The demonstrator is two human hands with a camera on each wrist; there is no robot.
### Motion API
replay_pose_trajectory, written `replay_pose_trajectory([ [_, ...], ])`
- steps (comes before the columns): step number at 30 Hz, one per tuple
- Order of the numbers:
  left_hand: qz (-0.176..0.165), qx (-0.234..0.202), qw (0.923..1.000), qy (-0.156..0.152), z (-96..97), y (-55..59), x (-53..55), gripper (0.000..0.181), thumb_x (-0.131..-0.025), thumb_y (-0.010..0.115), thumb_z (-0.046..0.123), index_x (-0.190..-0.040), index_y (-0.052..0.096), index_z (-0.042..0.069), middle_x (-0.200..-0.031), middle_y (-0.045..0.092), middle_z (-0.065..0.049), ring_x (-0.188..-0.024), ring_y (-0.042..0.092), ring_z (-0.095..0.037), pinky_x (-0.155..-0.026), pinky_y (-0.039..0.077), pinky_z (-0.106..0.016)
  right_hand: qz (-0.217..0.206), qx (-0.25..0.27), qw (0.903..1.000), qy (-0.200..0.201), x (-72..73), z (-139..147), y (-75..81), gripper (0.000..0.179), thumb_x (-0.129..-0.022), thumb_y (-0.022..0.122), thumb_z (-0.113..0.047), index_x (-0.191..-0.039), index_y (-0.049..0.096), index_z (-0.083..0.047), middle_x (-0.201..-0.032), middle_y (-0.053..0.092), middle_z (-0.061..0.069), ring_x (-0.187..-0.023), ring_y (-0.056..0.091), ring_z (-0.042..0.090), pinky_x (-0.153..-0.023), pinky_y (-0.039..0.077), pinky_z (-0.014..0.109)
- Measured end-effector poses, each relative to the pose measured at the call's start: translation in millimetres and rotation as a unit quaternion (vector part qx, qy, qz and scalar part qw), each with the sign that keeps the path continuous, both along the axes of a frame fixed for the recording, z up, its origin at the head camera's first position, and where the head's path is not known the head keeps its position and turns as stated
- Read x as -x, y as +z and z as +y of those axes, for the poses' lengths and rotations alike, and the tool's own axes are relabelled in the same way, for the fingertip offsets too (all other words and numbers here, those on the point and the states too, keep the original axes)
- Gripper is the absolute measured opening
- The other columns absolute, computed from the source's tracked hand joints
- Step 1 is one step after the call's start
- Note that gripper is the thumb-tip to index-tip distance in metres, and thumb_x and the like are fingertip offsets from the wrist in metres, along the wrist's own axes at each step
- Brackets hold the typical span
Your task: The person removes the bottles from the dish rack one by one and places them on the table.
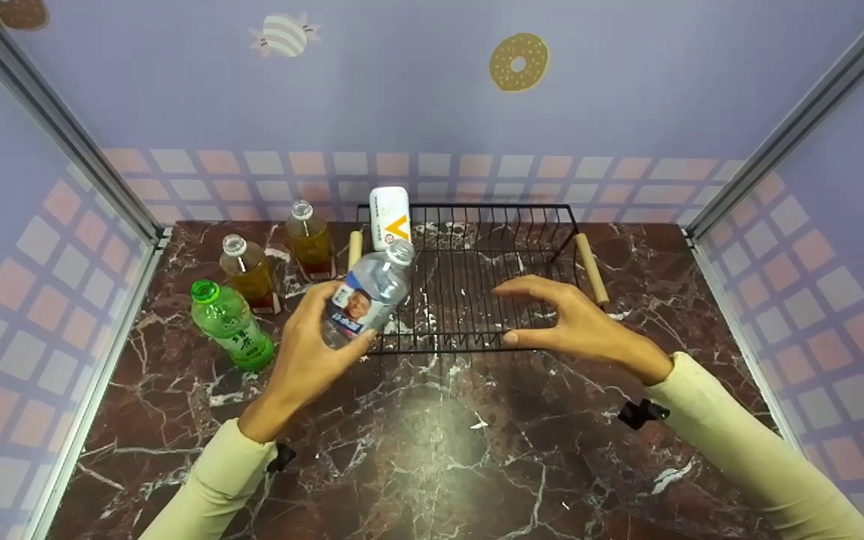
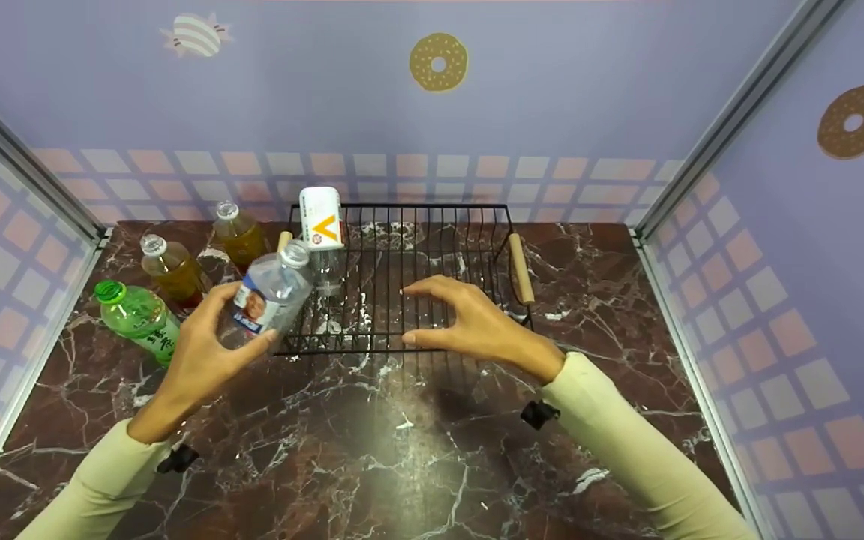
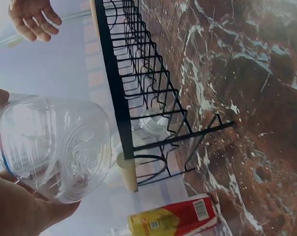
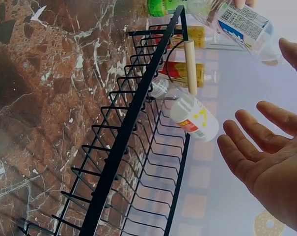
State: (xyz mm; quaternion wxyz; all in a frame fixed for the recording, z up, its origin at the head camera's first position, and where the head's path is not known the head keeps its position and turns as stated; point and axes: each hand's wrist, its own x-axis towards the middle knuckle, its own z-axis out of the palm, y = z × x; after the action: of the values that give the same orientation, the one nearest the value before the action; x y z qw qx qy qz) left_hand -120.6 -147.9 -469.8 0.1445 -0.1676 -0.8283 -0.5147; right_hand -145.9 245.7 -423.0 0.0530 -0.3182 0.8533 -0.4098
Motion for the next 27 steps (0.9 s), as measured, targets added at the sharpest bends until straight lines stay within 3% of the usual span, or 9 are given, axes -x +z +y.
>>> replay_pose_trajectory([
  [6,0.002,-0.028,0.9982,0.054,-9.9,-6.0,2.4,0.069,-0.085,0.093,0.005,-0.142,0.057,-0.009,-0.128,0.069,-0.025,-0.107,0.069,-0.041,-0.090,0.063,-0.056,0.002,-0.004,1.0000,-0.003,-0.3,1.1,-2.5,0.067,-0.092,0.092,-0.027,-0.152,0.065,-0.010,-0.153,0.066,0.006,-0.144,0.059,0.032,-0.123,0.044,0.061],
  [13,0.014,-0.057,0.9925,0.107,-23.9,-18.4,7.8,0.073,-0.083,0.093,0.003,-0.143,0.055,-0.013,-0.133,0.067,-0.031,-0.117,0.066,-0.044,-0.101,0.057,-0.060,-0.003,-0.003,1.0000,-0.005,-0.8,2.8,-4.5,0.067,-0.092,0.092,-0.027,-0.151,0.065,-0.009,-0.153,0.066,0.005,-0.144,0.059,0.031,-0.124,0.044,0.061],
  [17,-0.002,-0.063,0.9891,0.133,-30.2,-28.8,10.2,0.074,-0.084,0.092,0.005,-0.145,0.054,-0.012,-0.132,0.067,-0.031,-0.117,0.066,-0.044,-0.101,0.055,-0.049,-0.010,-0.001,0.9999,-0.008,-1.0,4.2,-5.4,0.067,-0.092,0.092,-0.027,-0.151,0.065,-0.011,-0.153,0.066,0.005,-0.144,0.059,0.032,-0.124,0.043,0.061],
  [20,-0.021,-0.074,0.9871,0.140,-33.8,-37.7,12.2,0.074,-0.085,0.092,0.003,-0.147,0.053,-0.012,-0.132,0.066,-0.030,-0.116,0.069,-0.042,-0.097,0.057,-0.034,-0.012,0.000,0.9999,-0.010,-1.1,4.9,-6.3,0.066,-0.092,0.092,-0.027,-0.151,0.066,-0.010,-0.153,0.066,0.006,-0.145,0.058,0.032,-0.125,0.042,0.062],
  [22,-0.035,-0.086,0.9853,0.143,-35.8,-44.1,14.0,0.074,-0.086,0.091,0.001,-0.148,0.052,-0.012,-0.132,0.066,-0.030,-0.117,0.070,-0.042,-0.096,0.058,-0.031,-0.013,0.000,0.9999,-0.011,-1.3,5.4,-7.1,0.066,-0.093,0.091,-0.027,-0.151,0.066,-0.010,-0.153,0.066,0.006,-0.145,0.058,0.032,-0.125,0.042,0.063],
  [27,-0.060,-0.102,0.9806,0.156,-40.3,-57.7,17.5,0.073,-0.089,0.089,0.002,-0.149,0.050,-0.011,-0.136,0.064,-0.030,-0.125,0.067,-0.043,-0.106,0.058,-0.046,-0.017,0.002,0.9997,-0.015,-2.0,7.3,-9.2,0.064,-0.093,0.091,-0.027,-0.150,0.066,-0.010,-0.153,0.066,0.005,-0.145,0.058,0.032,-0.125,0.042,0.062],
])
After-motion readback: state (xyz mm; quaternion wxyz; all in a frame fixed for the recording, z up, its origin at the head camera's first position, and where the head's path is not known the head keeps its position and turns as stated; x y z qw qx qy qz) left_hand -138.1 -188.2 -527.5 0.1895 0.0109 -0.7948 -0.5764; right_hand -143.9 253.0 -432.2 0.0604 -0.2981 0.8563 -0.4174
